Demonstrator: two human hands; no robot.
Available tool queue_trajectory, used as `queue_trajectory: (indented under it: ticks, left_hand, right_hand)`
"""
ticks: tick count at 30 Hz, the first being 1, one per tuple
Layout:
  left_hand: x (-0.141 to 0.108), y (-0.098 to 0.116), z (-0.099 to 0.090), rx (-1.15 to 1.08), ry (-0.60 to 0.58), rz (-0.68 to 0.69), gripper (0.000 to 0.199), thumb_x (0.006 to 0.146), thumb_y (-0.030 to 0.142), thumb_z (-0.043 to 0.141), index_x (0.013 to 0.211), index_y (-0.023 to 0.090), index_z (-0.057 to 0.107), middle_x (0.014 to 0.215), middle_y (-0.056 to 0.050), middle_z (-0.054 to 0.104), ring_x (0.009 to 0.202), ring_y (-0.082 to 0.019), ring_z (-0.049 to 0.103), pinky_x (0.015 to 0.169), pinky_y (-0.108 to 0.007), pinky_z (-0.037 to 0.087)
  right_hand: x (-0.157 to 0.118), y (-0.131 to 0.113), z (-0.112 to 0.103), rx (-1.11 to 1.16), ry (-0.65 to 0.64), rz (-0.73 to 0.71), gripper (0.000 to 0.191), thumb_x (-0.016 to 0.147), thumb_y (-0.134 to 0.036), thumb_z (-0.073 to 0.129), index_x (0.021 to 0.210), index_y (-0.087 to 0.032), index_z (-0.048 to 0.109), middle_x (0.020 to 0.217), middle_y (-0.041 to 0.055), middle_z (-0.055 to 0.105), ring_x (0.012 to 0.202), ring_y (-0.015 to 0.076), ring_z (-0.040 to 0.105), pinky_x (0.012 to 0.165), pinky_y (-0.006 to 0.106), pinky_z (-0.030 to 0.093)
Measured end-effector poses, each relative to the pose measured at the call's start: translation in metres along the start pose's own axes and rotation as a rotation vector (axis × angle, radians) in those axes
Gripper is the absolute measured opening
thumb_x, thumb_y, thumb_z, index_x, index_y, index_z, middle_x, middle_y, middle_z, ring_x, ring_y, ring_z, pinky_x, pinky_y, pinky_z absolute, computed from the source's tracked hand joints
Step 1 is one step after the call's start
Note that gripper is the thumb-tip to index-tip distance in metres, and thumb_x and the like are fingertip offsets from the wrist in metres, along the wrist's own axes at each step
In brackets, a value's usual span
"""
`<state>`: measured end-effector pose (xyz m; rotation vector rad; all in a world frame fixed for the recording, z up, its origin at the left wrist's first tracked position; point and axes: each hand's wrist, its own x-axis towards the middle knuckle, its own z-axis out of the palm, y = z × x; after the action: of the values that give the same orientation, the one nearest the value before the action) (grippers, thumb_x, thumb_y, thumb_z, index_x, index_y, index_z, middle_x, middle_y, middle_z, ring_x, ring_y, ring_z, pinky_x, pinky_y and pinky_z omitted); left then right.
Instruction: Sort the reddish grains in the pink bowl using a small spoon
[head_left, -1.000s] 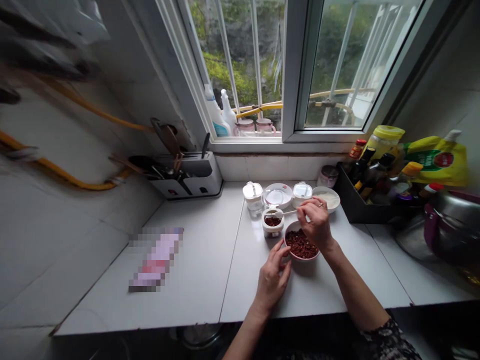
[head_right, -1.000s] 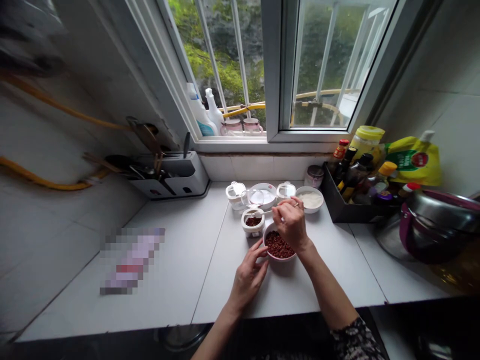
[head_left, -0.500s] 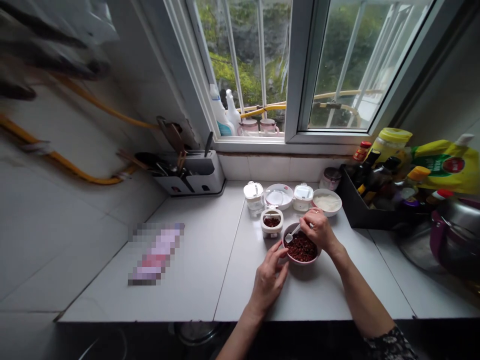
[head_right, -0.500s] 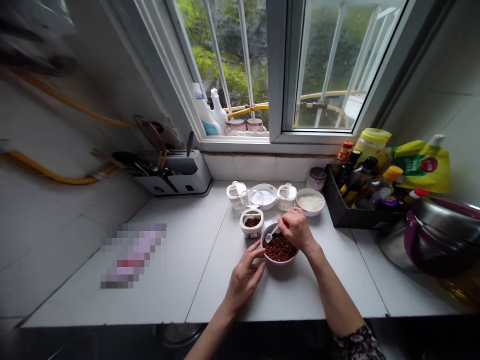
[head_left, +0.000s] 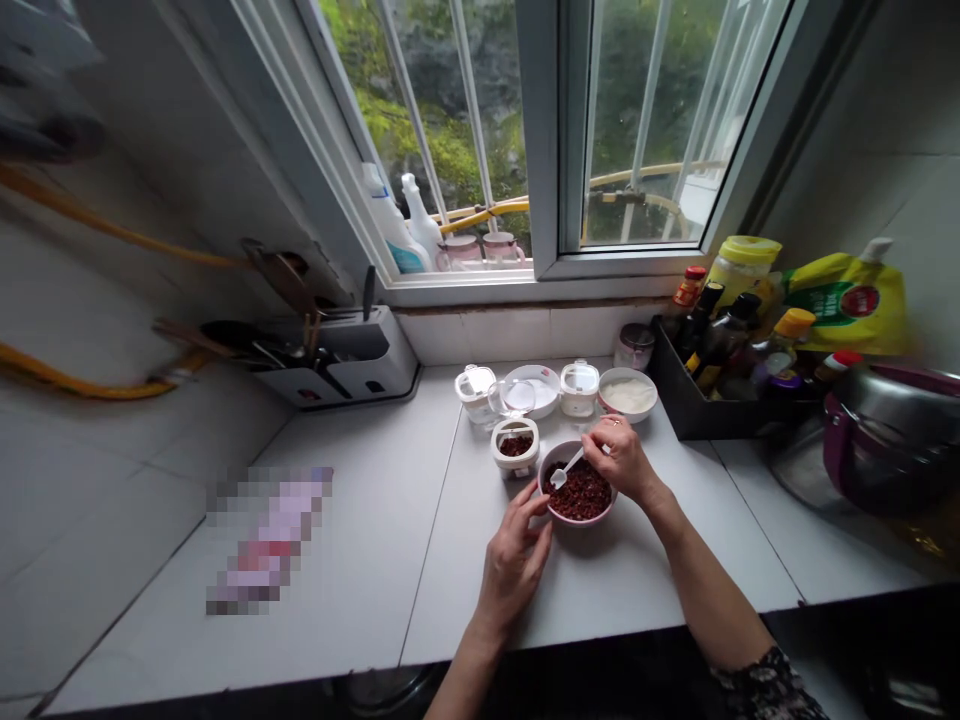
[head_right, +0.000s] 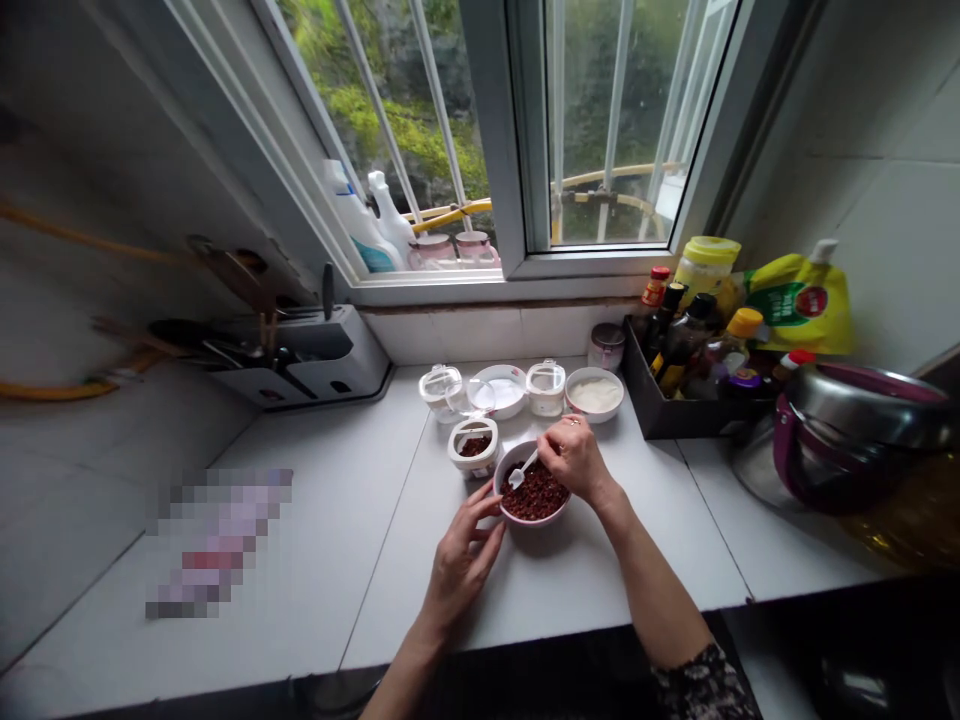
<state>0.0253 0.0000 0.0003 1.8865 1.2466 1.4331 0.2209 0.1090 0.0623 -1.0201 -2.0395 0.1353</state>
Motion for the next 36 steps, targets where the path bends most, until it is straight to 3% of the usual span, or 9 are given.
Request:
queue_trajectory:
  ticks: [10,36]
  left_hand:
    - [0.0005,0.0,-0.0009,0.028,-0.005,0.009,0.032,0.094,0.015,0.054,0.124,0.024,0.059,0.141,-0.013,0.058,0.108,-0.022,0.071,0.071,-0.027,0.066]
    - [0.0009,0.0023,-0.0028,0.039,-0.019,-0.006,0.032,0.094,0.016,0.053,0.125,0.023,0.058,0.141,-0.013,0.057,0.106,-0.022,0.072,0.072,-0.029,0.066]
  right_hand:
    - [-0.0024,-0.0035,0.0045,0.012,-0.038,-0.034,0.039,0.095,-0.023,0.05,0.056,-0.022,0.046,0.051,-0.0056,0.05,0.053,0.0118,0.044,0.09,0.034,0.045]
    - [-0.002,0.0005,0.0024,-0.093,0.081,0.007,0.037,0.094,-0.023,0.052,0.057,-0.023,0.048,0.056,-0.002,0.054,0.059,0.0155,0.051,0.085,0.035,0.045]
